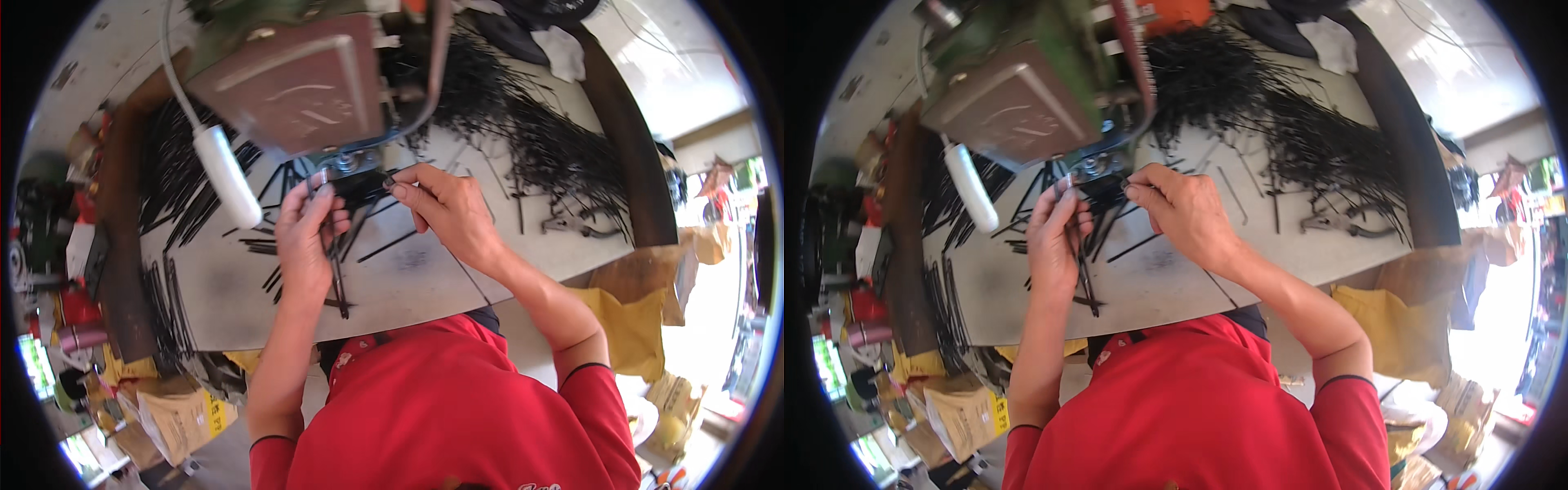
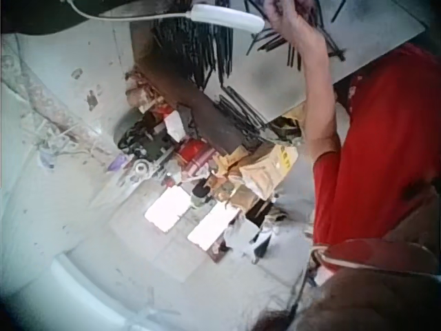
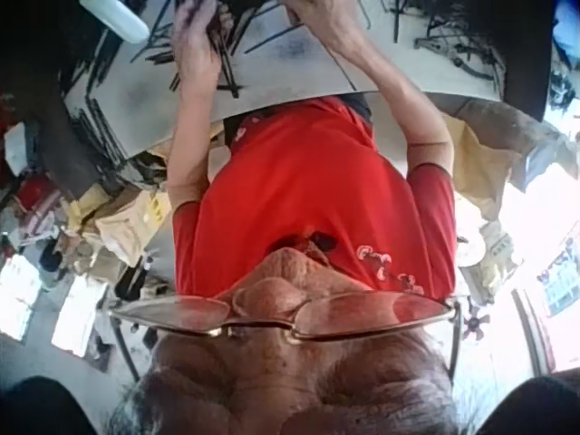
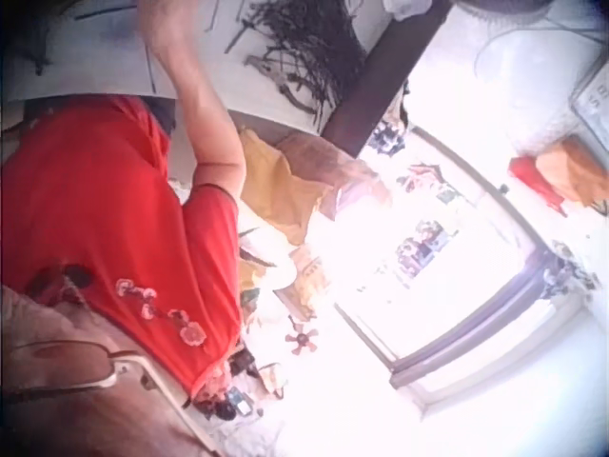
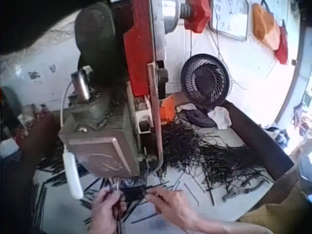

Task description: The person repeatedly picks up thin black metal rods from a pile on a workbench and inserts them into a manual bending machine. They operate the machine to bend the rods and then place the finished pieces into a separate pile. The person occasionally uses pliers to adjust the rods during the process.

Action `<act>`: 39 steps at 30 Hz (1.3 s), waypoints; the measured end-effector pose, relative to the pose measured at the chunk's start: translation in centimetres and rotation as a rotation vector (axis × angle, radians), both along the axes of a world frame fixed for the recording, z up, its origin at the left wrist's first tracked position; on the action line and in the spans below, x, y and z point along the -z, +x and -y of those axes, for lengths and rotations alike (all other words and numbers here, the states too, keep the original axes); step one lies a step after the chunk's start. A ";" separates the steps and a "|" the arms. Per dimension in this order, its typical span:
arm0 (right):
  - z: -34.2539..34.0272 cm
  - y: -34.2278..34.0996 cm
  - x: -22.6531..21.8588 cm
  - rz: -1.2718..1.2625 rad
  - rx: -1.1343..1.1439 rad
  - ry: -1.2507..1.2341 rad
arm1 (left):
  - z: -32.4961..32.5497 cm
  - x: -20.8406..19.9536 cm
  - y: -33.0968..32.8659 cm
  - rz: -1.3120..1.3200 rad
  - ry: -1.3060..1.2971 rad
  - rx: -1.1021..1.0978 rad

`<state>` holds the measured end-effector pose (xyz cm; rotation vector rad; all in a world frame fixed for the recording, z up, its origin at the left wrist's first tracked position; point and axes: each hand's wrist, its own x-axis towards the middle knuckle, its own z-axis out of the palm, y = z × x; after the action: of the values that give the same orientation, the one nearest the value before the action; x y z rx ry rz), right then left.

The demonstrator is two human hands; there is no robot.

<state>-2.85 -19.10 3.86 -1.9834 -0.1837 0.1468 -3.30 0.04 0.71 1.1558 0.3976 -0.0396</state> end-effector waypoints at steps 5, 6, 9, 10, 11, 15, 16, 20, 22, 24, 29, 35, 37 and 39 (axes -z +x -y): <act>-3.6 1.4 2.2 -0.205 0.037 0.274 | 0.1 -0.3 1.3 0.021 0.058 0.023; -4.0 1.6 2.2 -0.228 0.041 0.291 | 0.3 -0.1 1.5 0.050 0.022 0.020; -4.9 2.0 2.1 -0.265 0.061 0.311 | 0.5 0.3 1.9 0.092 0.009 0.040; -5.0 2.1 2.2 -0.259 0.070 0.319 | 0.5 0.4 2.0 0.092 -0.002 0.048; -5.0 2.2 2.2 -0.252 0.079 0.327 | 0.6 0.6 2.1 0.092 -0.012 0.057; -5.3 2.3 2.2 -0.180 0.130 0.371 | 0.6 0.2 2.1 0.081 -0.011 0.059; -5.4 2.4 2.2 -0.176 0.133 0.375 | 0.6 0.2 2.2 0.078 -0.019 0.060; -5.8 2.7 2.2 -0.166 0.126 0.433 | 0.5 0.4 2.3 0.081 -0.038 0.071; -5.7 2.7 2.3 -0.183 0.107 0.463 | 0.5 0.4 2.4 0.079 -0.040 0.074; -5.4 3.0 2.7 -0.222 0.085 0.477 | 0.5 0.3 2.4 0.063 -0.041 0.072; -5.3 2.9 2.5 -0.248 0.091 0.512 | 0.5 0.2 2.6 0.053 -0.041 0.075; -5.2 3.0 2.4 -0.273 0.089 0.572 | 0.5 0.2 2.6 0.035 -0.058 0.072; -5.2 3.0 2.3 -0.283 0.091 0.583 | 0.5 0.1 2.6 0.038 -0.065 0.072; -5.2 3.0 2.3 -0.285 0.097 0.588 | 0.5 0.2 2.6 0.048 -0.072 0.080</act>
<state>0.13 -13.92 1.58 -1.3647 0.0533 0.2767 -0.72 -0.43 0.55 1.0987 0.3049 -0.0950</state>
